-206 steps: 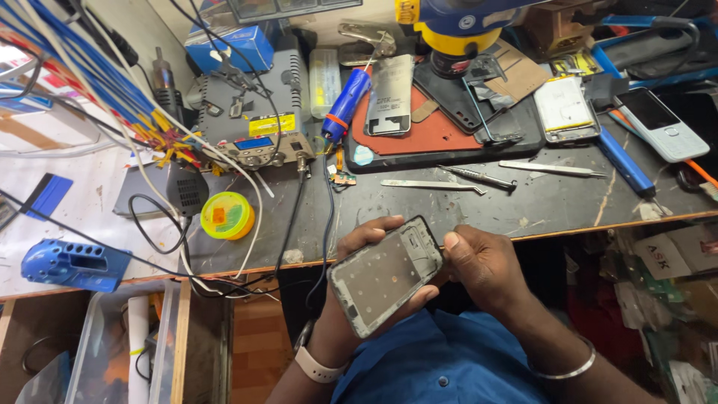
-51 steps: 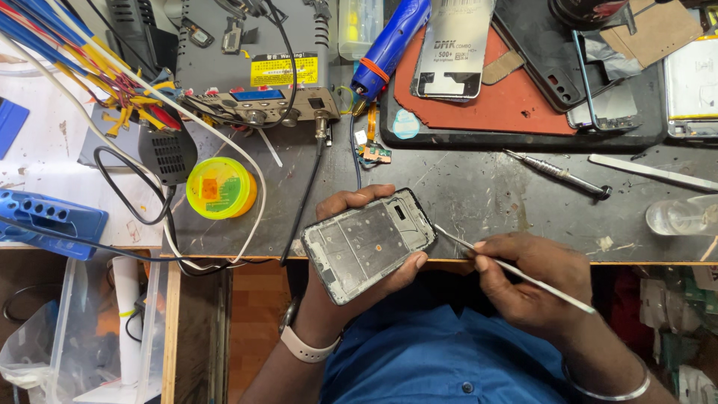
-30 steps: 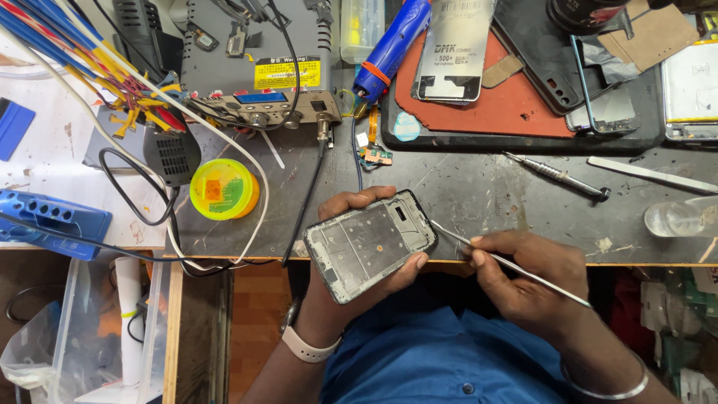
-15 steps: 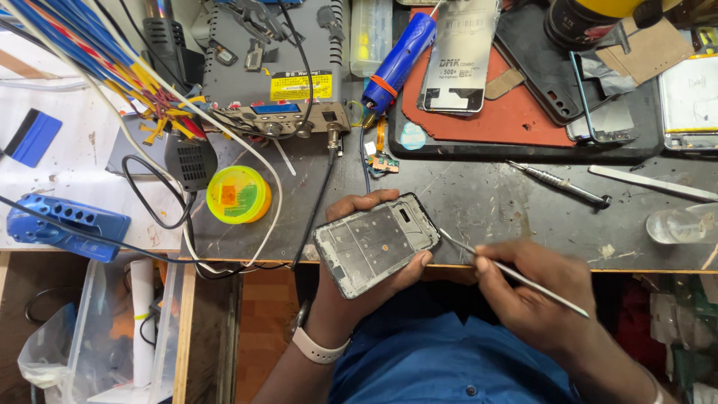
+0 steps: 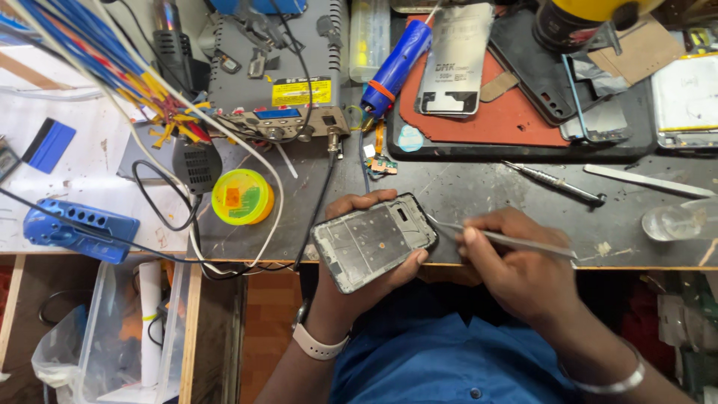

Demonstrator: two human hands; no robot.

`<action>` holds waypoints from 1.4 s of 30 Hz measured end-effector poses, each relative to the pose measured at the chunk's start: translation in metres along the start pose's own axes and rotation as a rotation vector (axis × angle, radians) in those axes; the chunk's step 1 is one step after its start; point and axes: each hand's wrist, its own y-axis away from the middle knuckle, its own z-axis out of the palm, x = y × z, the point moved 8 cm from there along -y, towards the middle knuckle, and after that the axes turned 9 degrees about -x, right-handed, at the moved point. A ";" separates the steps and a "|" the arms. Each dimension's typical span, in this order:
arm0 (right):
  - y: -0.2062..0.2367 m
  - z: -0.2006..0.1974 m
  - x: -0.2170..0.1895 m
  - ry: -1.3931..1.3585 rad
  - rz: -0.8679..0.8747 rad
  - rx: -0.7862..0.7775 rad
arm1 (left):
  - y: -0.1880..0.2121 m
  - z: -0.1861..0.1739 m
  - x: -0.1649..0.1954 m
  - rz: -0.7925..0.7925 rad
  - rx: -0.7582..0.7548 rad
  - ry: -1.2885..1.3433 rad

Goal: The person uses a hot air gun to heat the back of a disassembled mobile phone, then retrieves tweezers from a drawer and uses them to scrape adhesive residue from the phone's interior frame. The person also applies a liquid from a small bottle to the frame and continues scraping.

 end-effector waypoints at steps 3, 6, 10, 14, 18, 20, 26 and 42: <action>-0.008 0.003 0.005 -0.137 0.042 -0.004 | 0.000 0.002 0.002 -0.009 -0.011 0.019; -0.012 0.005 0.003 -0.101 0.032 0.002 | 0.001 0.000 -0.001 -0.041 -0.002 0.119; -0.009 0.007 0.007 -0.247 0.052 0.006 | 0.000 0.000 0.004 -0.002 -0.017 0.025; -0.011 0.014 0.017 -0.323 0.182 0.003 | 0.001 -0.001 0.005 -0.042 -0.016 -0.023; -0.016 0.019 0.021 -0.588 0.216 0.027 | 0.003 -0.001 0.009 -0.033 0.008 0.022; -0.013 0.020 0.020 -0.539 0.219 0.004 | 0.004 -0.002 0.008 -0.046 0.020 0.039; -0.001 0.017 0.019 -0.539 0.173 -0.003 | 0.007 -0.003 0.017 0.003 0.017 -0.059; 0.008 0.011 0.007 -0.348 0.127 0.018 | 0.011 -0.002 0.023 -0.032 0.013 -0.040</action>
